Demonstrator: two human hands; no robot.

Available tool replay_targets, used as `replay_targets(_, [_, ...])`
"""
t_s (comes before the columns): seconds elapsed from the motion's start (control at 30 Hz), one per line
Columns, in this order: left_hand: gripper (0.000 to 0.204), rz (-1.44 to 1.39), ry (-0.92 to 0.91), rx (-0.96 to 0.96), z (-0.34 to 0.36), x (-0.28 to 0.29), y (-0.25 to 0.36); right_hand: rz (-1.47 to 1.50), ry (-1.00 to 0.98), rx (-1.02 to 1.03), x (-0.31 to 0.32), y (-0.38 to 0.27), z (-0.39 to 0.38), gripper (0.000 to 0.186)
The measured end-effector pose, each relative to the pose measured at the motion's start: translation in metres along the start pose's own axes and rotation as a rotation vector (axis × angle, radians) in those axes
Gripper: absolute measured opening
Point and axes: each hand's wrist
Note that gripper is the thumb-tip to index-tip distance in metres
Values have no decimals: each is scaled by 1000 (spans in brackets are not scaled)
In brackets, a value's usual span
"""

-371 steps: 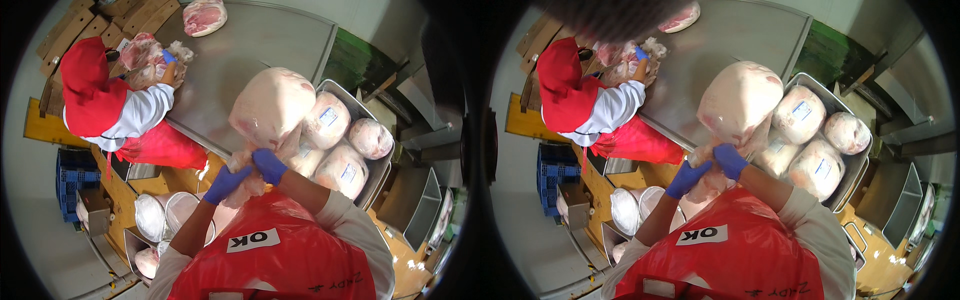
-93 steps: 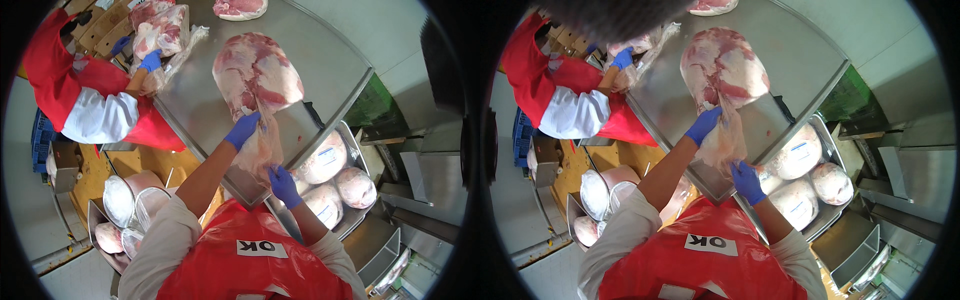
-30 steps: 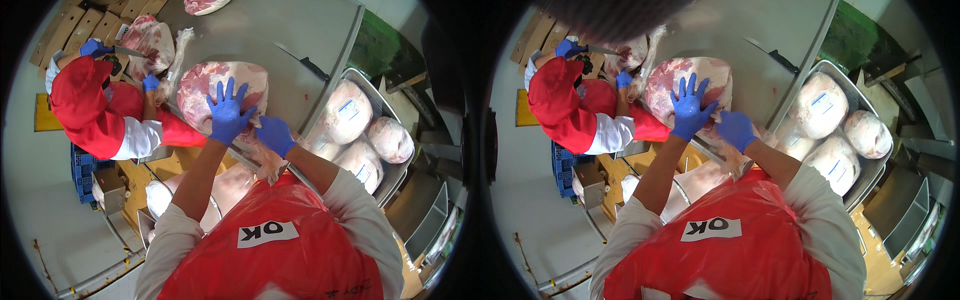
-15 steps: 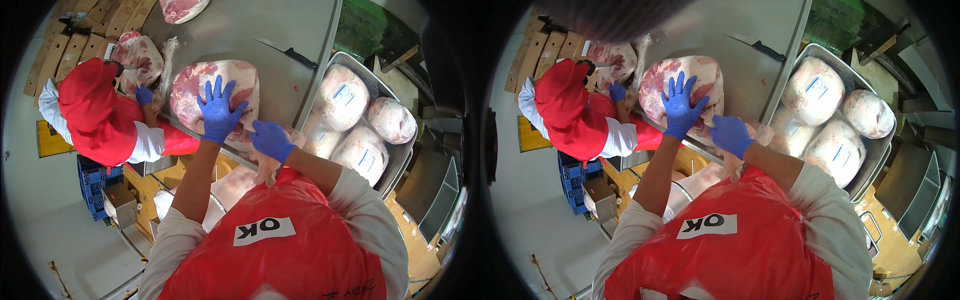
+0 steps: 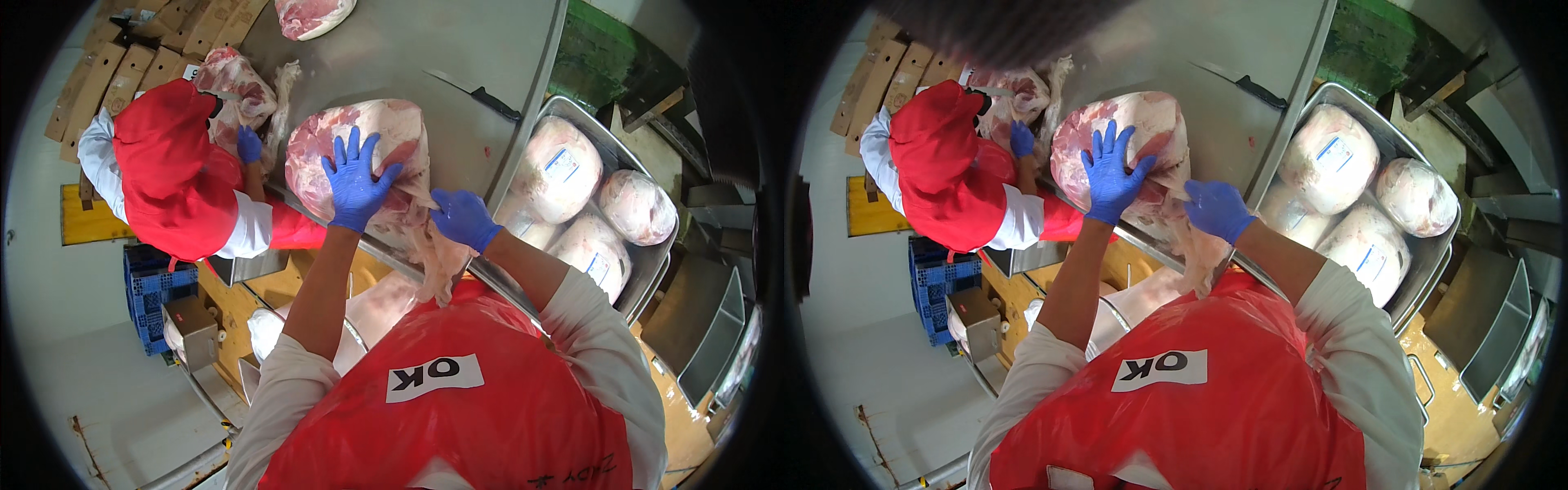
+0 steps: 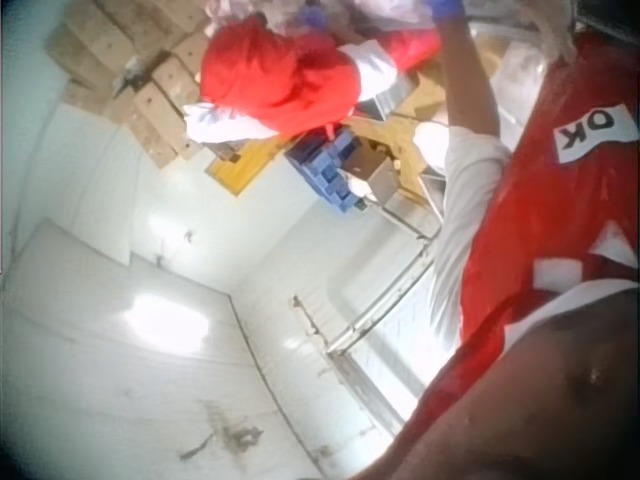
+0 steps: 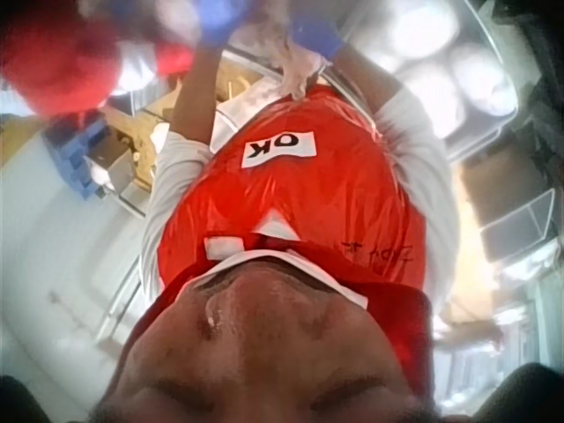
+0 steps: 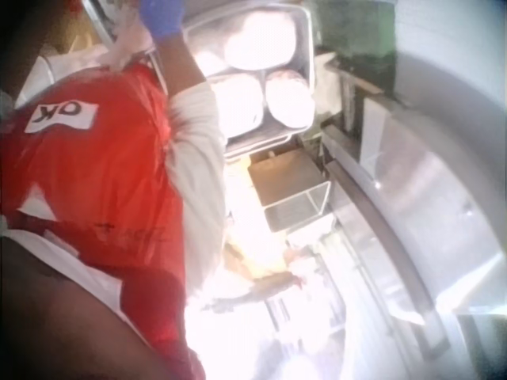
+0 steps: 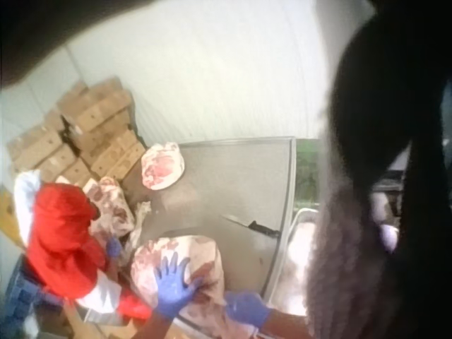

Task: The person removes a large piece of meat from a plastic bag, places it on a stainless steel table, and uses a knife to trim fat and connective tissue. The trimmed pieces are discarded into a bin, and the cleaned meat is placed into a metal tray with other portions.

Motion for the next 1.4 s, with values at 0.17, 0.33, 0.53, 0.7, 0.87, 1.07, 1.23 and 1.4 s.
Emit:
replay_targets(0.17, [61,-3,11,42,-1,-1,-15,-52,-32,15,-2,23,7,23])
replay_targets(0.33, [56,28,115,216,-18,2,-101,-16,132,58,-13,41,7,30])
replay_targets(0.53, [59,-112,189,249,-33,1,-124,-92,-16,-74,-1,20,13,42])
replay_targets(0.7, [67,3,144,370,-24,4,-104,17,82,-88,4,15,33,36])
replay_targets(0.87, [78,141,13,239,-4,18,-45,520,334,-29,-13,14,66,24])
replay_targets(1.07, [107,116,-69,190,-1,19,-32,1371,238,-631,-23,0,60,14])
replay_targets(1.23, [112,136,-58,190,2,15,-34,1604,236,-808,-29,15,67,9])
replay_targets(1.4, [114,107,-114,224,9,19,-35,1742,251,-959,-34,22,71,7])
Point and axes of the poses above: each hand's wrist, its own z-axis towards the middle knuckle, its own x-axis out of the back of the hand, y = z × x, and after that the axes turned 11 degrees about y, right-handed
